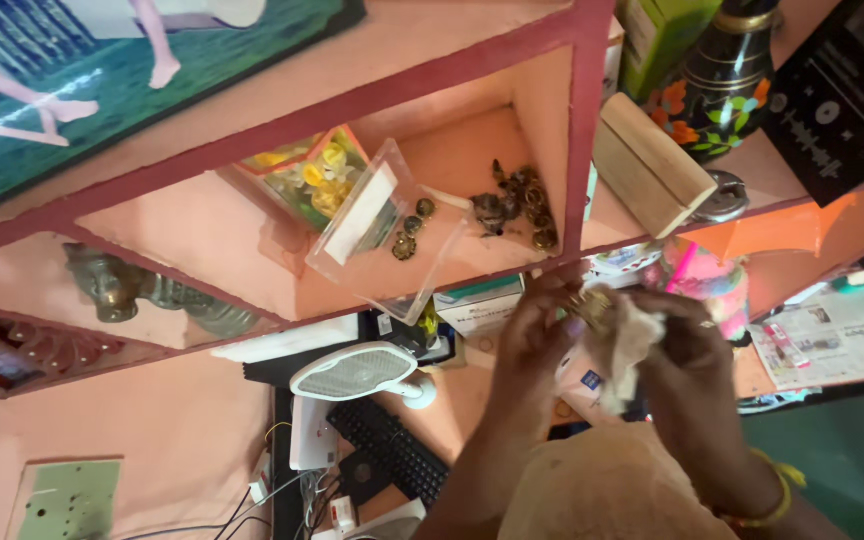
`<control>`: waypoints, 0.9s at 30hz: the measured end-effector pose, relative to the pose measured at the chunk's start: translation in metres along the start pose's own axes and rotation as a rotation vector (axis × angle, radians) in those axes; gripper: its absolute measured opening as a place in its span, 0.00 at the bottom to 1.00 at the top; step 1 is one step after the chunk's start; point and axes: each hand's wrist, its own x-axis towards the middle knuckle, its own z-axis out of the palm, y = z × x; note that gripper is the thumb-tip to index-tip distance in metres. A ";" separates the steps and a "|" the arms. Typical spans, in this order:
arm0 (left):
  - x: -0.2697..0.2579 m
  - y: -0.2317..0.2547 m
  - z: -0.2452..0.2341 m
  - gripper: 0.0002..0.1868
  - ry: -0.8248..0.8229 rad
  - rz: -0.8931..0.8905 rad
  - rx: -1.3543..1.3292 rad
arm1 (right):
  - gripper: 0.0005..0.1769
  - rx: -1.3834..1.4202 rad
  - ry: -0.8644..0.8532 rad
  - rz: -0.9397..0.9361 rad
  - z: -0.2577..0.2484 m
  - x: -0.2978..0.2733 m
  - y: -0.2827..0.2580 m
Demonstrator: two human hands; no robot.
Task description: The person wipes a clear plastic container with a cloth, then removes small metal jewelry pieces from a cloth pouch and wipes each piece individually with the cloth. The cleaned pieces are placed into the container on a shelf.
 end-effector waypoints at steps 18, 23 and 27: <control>-0.045 -0.014 0.003 0.12 0.134 0.010 -0.031 | 0.13 -0.014 -0.240 -0.066 -0.002 -0.009 0.012; -0.052 -0.007 0.005 0.12 0.055 0.032 -0.017 | 0.09 -0.010 -0.254 -0.028 -0.008 -0.011 0.003; -0.055 0.001 0.017 0.17 0.021 0.091 0.079 | 0.10 -0.006 -0.302 -0.006 -0.011 -0.013 -0.012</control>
